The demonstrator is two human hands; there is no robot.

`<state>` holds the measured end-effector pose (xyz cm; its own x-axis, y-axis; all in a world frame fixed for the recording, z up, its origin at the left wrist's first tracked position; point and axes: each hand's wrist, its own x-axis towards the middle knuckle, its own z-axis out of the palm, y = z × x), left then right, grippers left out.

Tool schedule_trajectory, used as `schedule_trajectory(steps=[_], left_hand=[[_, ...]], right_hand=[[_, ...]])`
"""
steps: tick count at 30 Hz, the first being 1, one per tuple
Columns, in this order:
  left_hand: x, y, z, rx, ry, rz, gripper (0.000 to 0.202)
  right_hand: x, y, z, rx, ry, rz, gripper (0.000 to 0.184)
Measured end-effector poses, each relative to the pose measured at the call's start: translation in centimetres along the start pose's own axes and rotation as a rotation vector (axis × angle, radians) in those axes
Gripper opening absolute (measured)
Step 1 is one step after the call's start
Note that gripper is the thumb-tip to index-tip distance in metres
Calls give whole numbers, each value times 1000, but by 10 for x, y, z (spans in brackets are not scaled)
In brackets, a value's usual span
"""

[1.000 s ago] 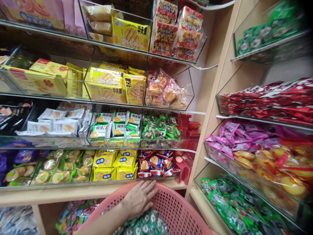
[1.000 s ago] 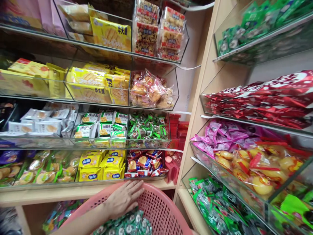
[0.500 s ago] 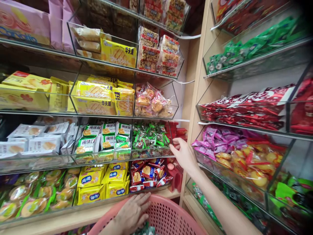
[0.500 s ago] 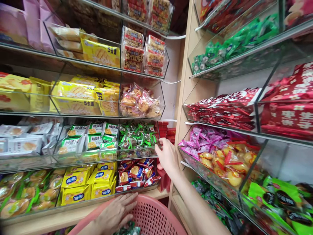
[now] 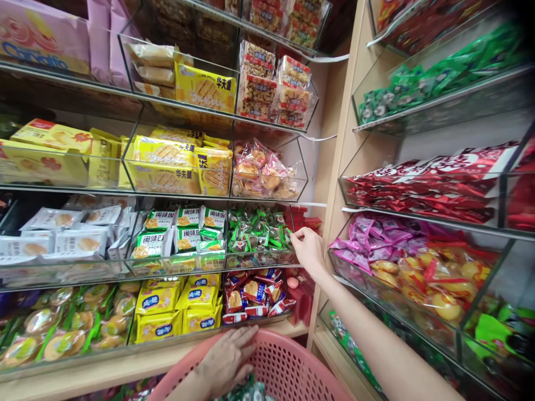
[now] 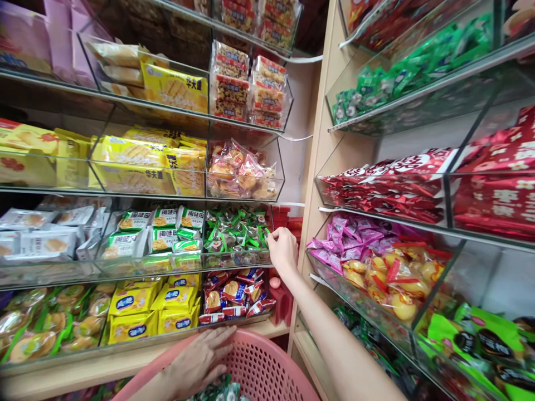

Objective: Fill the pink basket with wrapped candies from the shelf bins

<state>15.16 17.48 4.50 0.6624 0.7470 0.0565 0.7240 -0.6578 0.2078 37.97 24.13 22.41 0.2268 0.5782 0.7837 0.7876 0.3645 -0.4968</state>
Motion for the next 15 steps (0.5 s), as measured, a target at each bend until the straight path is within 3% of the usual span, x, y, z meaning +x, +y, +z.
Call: schedule_trajectory(steps=[6, 11, 13, 15], left_hand=[[0, -2, 2, 52, 5, 15, 49], [1, -4, 3, 111, 43, 78, 52], [2, -4, 4, 131, 29, 88, 51], [3, -4, 4, 149, 26, 87, 50]], right_hand=[[11, -3, -8, 90, 46, 78, 15], [0, -2, -41, 232, 84, 73, 17], [-19, 1, -55, 309, 25, 53, 19], [-45, 8, -61, 380, -159, 44, 17]])
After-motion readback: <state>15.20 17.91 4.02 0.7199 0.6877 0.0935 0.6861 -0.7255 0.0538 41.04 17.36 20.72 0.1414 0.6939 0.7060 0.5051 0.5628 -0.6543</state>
